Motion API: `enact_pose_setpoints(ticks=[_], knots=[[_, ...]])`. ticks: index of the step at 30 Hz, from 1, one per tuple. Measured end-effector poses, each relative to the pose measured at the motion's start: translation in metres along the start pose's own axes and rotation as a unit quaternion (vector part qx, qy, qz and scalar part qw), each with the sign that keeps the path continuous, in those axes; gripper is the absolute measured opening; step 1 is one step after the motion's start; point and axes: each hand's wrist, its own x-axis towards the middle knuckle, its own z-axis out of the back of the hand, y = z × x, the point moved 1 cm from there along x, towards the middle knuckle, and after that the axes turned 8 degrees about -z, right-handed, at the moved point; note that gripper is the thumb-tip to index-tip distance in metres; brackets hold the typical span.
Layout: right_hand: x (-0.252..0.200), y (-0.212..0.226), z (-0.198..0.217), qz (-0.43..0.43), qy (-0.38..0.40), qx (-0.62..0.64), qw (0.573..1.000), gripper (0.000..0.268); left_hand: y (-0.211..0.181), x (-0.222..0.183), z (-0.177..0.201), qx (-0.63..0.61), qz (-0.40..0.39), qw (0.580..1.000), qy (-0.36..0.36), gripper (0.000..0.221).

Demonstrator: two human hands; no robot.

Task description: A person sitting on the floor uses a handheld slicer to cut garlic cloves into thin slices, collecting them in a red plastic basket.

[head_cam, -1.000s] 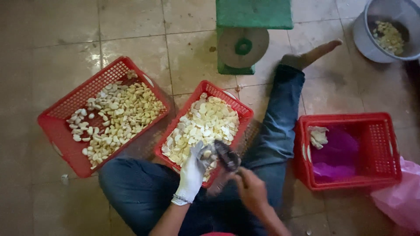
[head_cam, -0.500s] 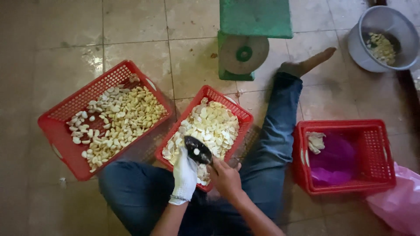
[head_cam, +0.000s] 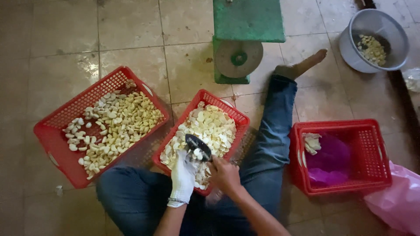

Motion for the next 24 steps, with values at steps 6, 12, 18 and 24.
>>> enact_pose_setpoints(ticks=[6,12,18,24], knots=[[-0.023,-0.001,-0.009,0.02,0.073,-0.018,0.997,0.036,0.009,0.033,0.019,-0.023,-0.013,0.999,0.019,0.046],[0.008,0.008,0.008,0.032,-0.004,-0.024,0.999,0.036,-0.005,0.009,0.0,-0.014,0.044,0.998,0.037,0.044],[-0.012,0.021,0.012,-0.057,0.173,-0.048,0.982,0.046,-0.016,0.017,-0.012,-0.021,0.03,0.999,0.018,0.056],[0.016,-0.011,-0.013,-0.033,0.081,-0.021,0.996,0.042,-0.001,0.023,0.002,0.013,0.07,0.995,-0.067,0.049]])
